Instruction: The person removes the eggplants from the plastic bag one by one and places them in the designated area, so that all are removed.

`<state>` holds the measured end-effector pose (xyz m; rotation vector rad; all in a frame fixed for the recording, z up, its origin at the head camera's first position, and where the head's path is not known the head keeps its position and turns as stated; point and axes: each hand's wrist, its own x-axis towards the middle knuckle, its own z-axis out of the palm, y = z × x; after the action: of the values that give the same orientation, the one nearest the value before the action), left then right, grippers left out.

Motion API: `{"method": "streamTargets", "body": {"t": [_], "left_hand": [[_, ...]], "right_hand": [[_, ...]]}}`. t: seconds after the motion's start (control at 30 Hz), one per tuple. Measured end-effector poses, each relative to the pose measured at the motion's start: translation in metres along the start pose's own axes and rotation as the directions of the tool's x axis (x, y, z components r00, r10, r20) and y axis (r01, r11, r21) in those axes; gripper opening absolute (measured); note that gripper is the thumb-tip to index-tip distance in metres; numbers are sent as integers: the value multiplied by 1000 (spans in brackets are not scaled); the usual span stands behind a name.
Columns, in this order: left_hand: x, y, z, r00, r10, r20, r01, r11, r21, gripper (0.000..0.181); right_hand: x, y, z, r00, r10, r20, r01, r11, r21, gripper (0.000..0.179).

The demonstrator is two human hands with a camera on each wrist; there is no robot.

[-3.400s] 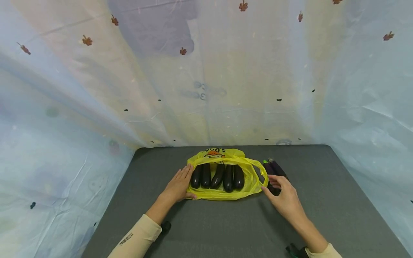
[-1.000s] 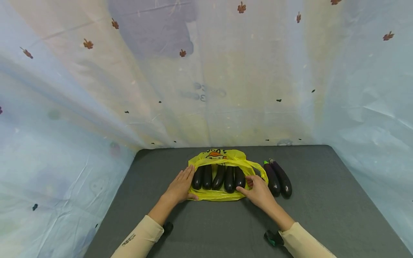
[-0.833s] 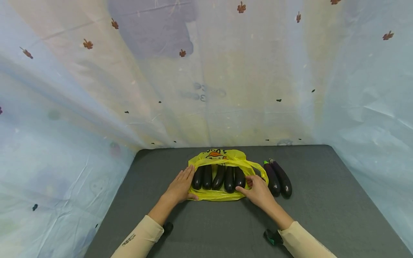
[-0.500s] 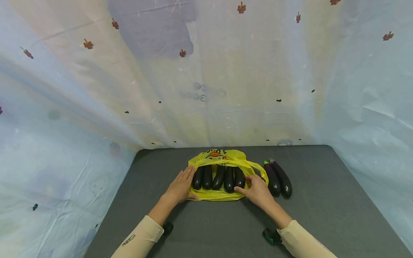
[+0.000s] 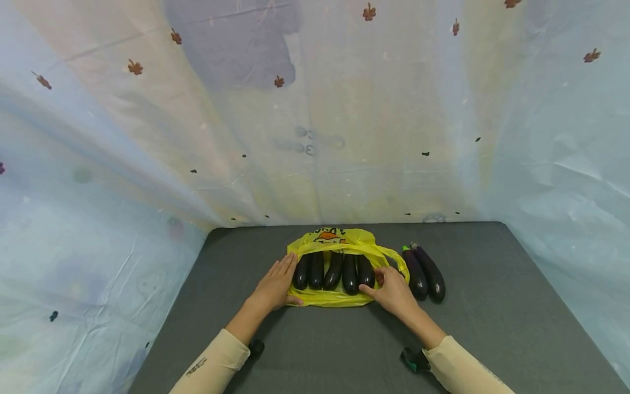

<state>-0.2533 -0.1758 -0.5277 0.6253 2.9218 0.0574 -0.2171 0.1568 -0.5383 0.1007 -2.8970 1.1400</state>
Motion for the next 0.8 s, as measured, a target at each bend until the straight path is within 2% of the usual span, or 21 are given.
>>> {"method": "streamTargets", "body": {"t": [0.8], "left_hand": [[0,0,1,1000,-1,11,1,1000,9,129]], "right_hand": [[-17,-13,-16,999,-32,28,31,999,29,65]]}}
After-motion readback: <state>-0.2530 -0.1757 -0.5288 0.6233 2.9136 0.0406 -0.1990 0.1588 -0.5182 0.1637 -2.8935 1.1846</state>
